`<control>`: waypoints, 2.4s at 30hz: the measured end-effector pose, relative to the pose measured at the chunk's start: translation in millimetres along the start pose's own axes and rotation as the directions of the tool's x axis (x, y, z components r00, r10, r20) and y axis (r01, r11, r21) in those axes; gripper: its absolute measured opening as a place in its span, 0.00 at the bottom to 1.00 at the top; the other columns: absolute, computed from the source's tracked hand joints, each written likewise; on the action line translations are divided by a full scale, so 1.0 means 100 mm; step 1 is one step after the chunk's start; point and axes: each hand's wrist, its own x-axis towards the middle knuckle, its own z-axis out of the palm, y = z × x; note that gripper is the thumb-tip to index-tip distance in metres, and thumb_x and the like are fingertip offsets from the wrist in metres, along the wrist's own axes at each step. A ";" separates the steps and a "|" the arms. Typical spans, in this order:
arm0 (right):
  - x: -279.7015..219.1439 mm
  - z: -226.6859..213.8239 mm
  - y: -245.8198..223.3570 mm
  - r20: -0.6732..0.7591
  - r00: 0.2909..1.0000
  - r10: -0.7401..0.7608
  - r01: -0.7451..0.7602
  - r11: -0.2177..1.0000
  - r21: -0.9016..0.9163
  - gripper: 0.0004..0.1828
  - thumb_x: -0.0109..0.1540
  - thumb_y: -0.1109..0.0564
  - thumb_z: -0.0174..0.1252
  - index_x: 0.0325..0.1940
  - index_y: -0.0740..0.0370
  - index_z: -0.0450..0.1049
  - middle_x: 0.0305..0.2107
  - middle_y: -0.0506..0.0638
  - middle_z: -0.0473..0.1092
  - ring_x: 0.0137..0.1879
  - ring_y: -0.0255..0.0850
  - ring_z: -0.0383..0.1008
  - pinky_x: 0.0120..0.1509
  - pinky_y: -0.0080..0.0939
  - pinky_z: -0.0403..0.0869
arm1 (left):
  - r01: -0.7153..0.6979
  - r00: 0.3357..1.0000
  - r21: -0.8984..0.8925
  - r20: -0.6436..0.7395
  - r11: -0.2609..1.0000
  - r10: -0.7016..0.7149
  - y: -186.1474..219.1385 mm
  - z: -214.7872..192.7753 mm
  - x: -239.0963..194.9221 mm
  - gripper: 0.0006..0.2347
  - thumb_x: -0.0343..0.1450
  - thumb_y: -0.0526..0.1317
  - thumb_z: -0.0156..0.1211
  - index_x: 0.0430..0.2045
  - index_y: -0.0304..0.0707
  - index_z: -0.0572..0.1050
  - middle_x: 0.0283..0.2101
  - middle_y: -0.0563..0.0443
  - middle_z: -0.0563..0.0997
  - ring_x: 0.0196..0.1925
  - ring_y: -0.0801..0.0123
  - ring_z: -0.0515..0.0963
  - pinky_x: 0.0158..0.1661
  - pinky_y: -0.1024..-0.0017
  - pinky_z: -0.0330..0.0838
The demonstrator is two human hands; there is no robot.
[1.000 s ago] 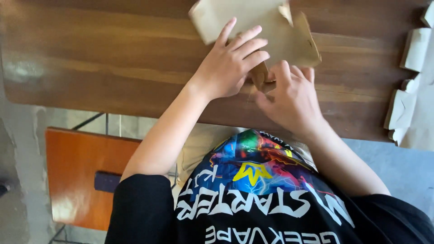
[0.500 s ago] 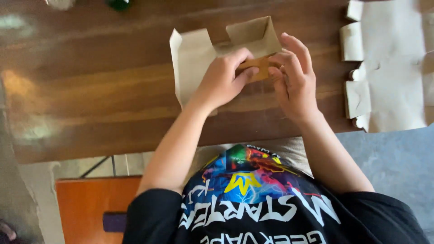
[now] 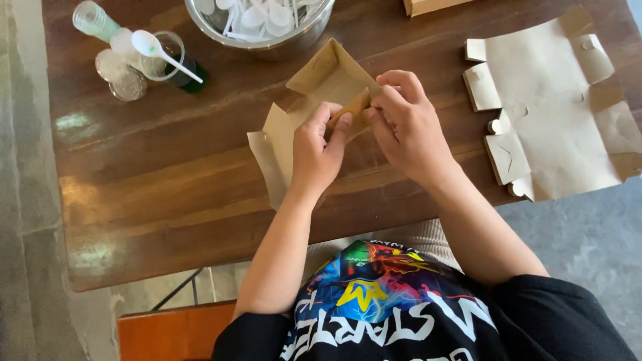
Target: The person assembles a flat brown paper takeout box by folding its sides and locking the tabs into place. They then open the box, press the bottom flat, and fold the side flaps inward to prepare it for use.
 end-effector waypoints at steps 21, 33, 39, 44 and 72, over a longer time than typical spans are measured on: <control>0.28 -0.11 -0.18 -0.162 0.986 0.028 -0.008 0.993 0.121 0.19 0.68 0.55 0.59 0.64 0.55 0.73 0.38 0.55 0.78 0.44 0.56 0.81 0.45 0.52 0.78 | -0.243 0.959 -0.108 -0.178 0.964 0.222 0.31 0.04 0.14 0.08 0.79 0.44 0.51 0.32 0.46 0.71 0.21 0.53 0.63 0.27 0.73 0.67 0.33 0.71 0.70; 0.27 -0.14 -0.32 -0.274 0.954 0.123 -0.067 0.976 0.207 0.16 0.67 0.57 0.60 0.59 0.54 0.77 0.43 0.50 0.80 0.50 0.49 0.81 0.51 0.47 0.78 | -0.246 0.944 -0.148 -0.261 0.958 0.202 0.50 0.07 0.16 0.06 0.78 0.41 0.52 0.33 0.44 0.71 0.23 0.55 0.61 0.29 0.75 0.64 0.35 0.73 0.67; 0.17 -0.08 -0.27 -0.324 0.945 0.054 -0.024 0.995 0.097 0.15 0.68 0.58 0.60 0.59 0.57 0.78 0.39 0.53 0.80 0.47 0.53 0.80 0.47 0.49 0.79 | -0.240 0.958 -0.190 -0.206 0.952 0.201 0.52 0.06 0.17 0.08 0.79 0.42 0.51 0.30 0.44 0.69 0.22 0.56 0.61 0.28 0.78 0.64 0.33 0.75 0.65; 0.01 -0.12 -0.14 -0.260 0.963 0.065 -0.041 0.994 0.098 0.15 0.64 0.56 0.65 0.56 0.56 0.79 0.38 0.53 0.80 0.45 0.53 0.81 0.46 0.50 0.79 | -0.262 0.960 -0.095 -0.124 0.960 0.250 0.31 0.06 0.12 0.07 0.76 0.40 0.59 0.28 0.43 0.71 0.17 0.54 0.66 0.23 0.75 0.69 0.30 0.75 0.68; -0.92 0.14 0.32 0.338 0.854 0.395 -0.483 0.843 0.236 0.16 0.65 0.54 0.60 0.54 0.62 0.75 0.32 0.55 0.77 0.35 0.44 0.78 0.36 0.43 0.77 | -0.542 0.784 0.613 0.123 0.575 0.609 -1.05 -0.73 -0.53 0.05 0.77 0.33 0.57 0.35 0.40 0.81 0.55 0.46 0.80 0.59 0.51 0.76 0.54 0.56 0.70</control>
